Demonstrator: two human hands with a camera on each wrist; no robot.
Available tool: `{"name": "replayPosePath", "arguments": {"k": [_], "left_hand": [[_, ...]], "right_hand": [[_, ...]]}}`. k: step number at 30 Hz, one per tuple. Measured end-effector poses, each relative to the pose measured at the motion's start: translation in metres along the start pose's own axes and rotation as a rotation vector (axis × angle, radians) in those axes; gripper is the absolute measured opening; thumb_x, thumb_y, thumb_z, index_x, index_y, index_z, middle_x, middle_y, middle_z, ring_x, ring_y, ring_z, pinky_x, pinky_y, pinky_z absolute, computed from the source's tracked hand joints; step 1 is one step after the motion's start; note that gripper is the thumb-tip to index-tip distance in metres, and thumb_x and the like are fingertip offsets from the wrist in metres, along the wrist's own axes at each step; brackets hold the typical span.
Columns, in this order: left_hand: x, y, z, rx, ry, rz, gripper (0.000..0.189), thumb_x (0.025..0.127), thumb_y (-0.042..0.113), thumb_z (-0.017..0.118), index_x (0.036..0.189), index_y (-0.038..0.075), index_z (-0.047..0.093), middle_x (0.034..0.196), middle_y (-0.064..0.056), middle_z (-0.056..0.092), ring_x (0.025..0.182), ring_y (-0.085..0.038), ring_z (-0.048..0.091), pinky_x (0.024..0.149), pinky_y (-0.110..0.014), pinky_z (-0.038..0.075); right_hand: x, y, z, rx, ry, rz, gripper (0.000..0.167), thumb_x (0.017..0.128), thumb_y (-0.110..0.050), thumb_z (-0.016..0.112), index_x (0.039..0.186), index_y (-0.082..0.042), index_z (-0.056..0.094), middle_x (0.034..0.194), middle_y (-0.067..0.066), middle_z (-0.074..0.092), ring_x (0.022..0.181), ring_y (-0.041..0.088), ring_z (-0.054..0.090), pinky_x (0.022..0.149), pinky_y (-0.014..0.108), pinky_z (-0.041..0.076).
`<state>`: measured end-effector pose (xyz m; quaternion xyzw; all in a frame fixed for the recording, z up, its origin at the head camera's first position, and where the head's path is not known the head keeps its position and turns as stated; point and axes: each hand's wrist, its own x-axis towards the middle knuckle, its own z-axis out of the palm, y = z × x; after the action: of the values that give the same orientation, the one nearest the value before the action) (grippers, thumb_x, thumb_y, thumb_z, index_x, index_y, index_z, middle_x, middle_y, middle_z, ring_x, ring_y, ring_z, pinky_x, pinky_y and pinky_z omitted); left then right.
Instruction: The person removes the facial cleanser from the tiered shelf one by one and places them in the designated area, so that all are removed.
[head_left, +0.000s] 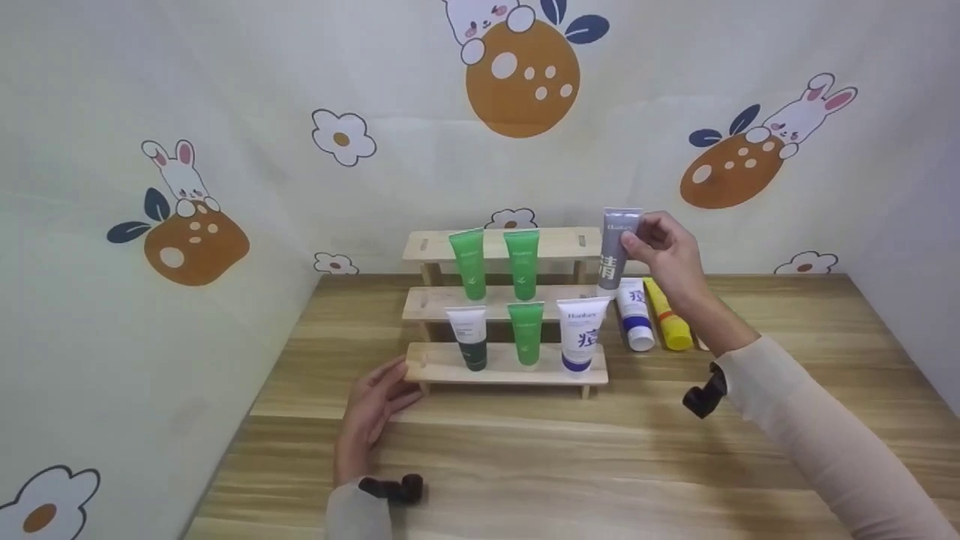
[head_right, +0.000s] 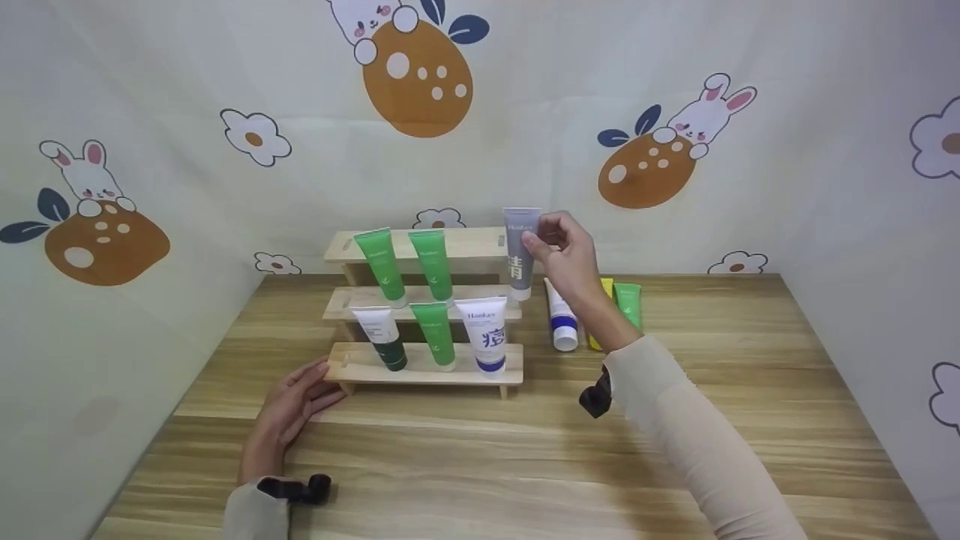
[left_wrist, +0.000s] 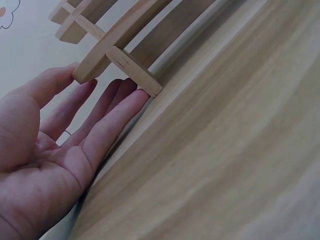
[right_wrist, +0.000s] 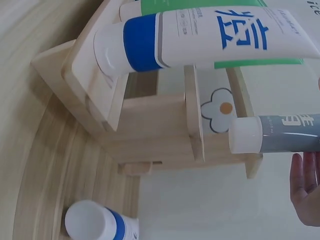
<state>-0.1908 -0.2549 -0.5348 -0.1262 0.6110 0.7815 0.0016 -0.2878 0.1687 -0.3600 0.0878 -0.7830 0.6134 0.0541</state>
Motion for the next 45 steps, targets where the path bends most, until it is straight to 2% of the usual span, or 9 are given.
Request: {"name": "replayPosePath", "arguments": {"k": [3,10,19,28,33,38,40,42,45], "left_hand": [[-0.001,0.000,-0.001,0.012,-0.010,-0.002,0.053,0.098,0.020,0.066,0.141,-0.005,0.050,0.129,-0.019,0.063,0.107,-0.027,0.070,0.095,-0.044,0.062],[-0.002,0.000,-0.001,0.009,0.006,-0.018,0.053,0.099,0.018,0.065,0.143,-0.006,0.048,0.133,-0.021,0.061,0.107,-0.027,0.069,0.094,-0.045,0.062],[-0.002,0.002,0.001,0.019,0.021,-0.012,0.052,0.098,0.018,0.065,0.142,-0.005,0.049,0.123,-0.015,0.066,0.102,-0.025,0.071,0.092,-0.043,0.064],[-0.002,0.003,0.002,0.031,0.040,-0.020,0.054,0.097,0.020,0.068,0.142,-0.004,0.050,0.138,-0.024,0.057,0.107,-0.027,0.070,0.093,-0.044,0.063],[-0.002,0.003,0.001,0.027,0.041,-0.023,0.054,0.098,0.019,0.066,0.143,-0.004,0.049,0.143,-0.026,0.052,0.109,-0.028,0.069,0.093,-0.045,0.063],[-0.002,0.002,-0.001,0.040,0.025,-0.027,0.056,0.098,0.021,0.066,0.144,-0.004,0.047,0.147,-0.029,0.048,0.114,-0.031,0.067,0.095,-0.044,0.062],[-0.002,0.002,0.000,0.043,0.022,-0.031,0.057,0.098,0.022,0.067,0.144,-0.004,0.047,0.147,-0.029,0.047,0.114,-0.031,0.067,0.096,-0.044,0.062],[-0.002,0.002,0.000,0.040,0.020,-0.032,0.057,0.098,0.022,0.066,0.144,-0.004,0.047,0.146,-0.029,0.048,0.113,-0.031,0.067,0.095,-0.044,0.062],[-0.001,0.003,0.001,0.028,0.019,-0.020,0.054,0.098,0.020,0.065,0.143,-0.005,0.048,0.135,-0.024,0.059,0.107,-0.027,0.070,0.093,-0.044,0.063]], "right_hand": [[0.001,0.003,-0.010,0.000,0.022,0.009,0.029,0.100,-0.035,0.060,0.122,-0.017,0.053,0.119,-0.006,0.058,0.116,0.011,0.058,0.107,0.027,0.053],[0.005,0.016,-0.032,0.040,0.074,0.036,0.022,0.101,-0.033,0.059,0.120,-0.021,0.054,0.115,-0.011,0.059,0.111,0.008,0.058,0.091,0.013,0.055],[0.009,0.032,-0.053,0.085,0.133,0.056,0.026,0.101,-0.034,0.059,0.122,-0.020,0.054,0.117,-0.009,0.057,0.111,0.011,0.055,0.087,0.012,0.056],[0.012,0.048,-0.076,0.174,0.190,0.121,0.027,0.098,-0.033,0.064,0.119,-0.018,0.057,0.111,-0.007,0.057,0.104,0.011,0.055,0.079,0.011,0.058],[0.012,0.055,-0.088,0.093,0.205,0.165,0.041,0.097,-0.039,0.064,0.130,-0.016,0.056,0.115,-0.011,0.058,0.109,0.010,0.055,0.083,0.011,0.058],[0.011,0.062,-0.099,-0.024,0.240,0.262,0.063,0.094,-0.050,0.061,0.145,-0.014,0.049,0.128,-0.006,0.057,0.119,0.012,0.054,0.104,0.027,0.056],[0.011,0.065,-0.104,-0.047,0.263,0.298,0.067,0.092,-0.053,0.061,0.146,-0.015,0.049,0.131,-0.005,0.056,0.120,0.011,0.054,0.105,0.028,0.055],[0.010,0.068,-0.109,-0.024,0.287,0.315,0.064,0.092,-0.051,0.063,0.143,-0.014,0.052,0.125,-0.005,0.059,0.114,0.010,0.056,0.097,0.022,0.058],[0.010,0.072,-0.118,0.086,0.323,0.303,0.049,0.090,-0.042,0.070,0.129,-0.015,0.061,0.106,-0.011,0.063,0.097,0.004,0.061,0.078,0.013,0.060]]}}
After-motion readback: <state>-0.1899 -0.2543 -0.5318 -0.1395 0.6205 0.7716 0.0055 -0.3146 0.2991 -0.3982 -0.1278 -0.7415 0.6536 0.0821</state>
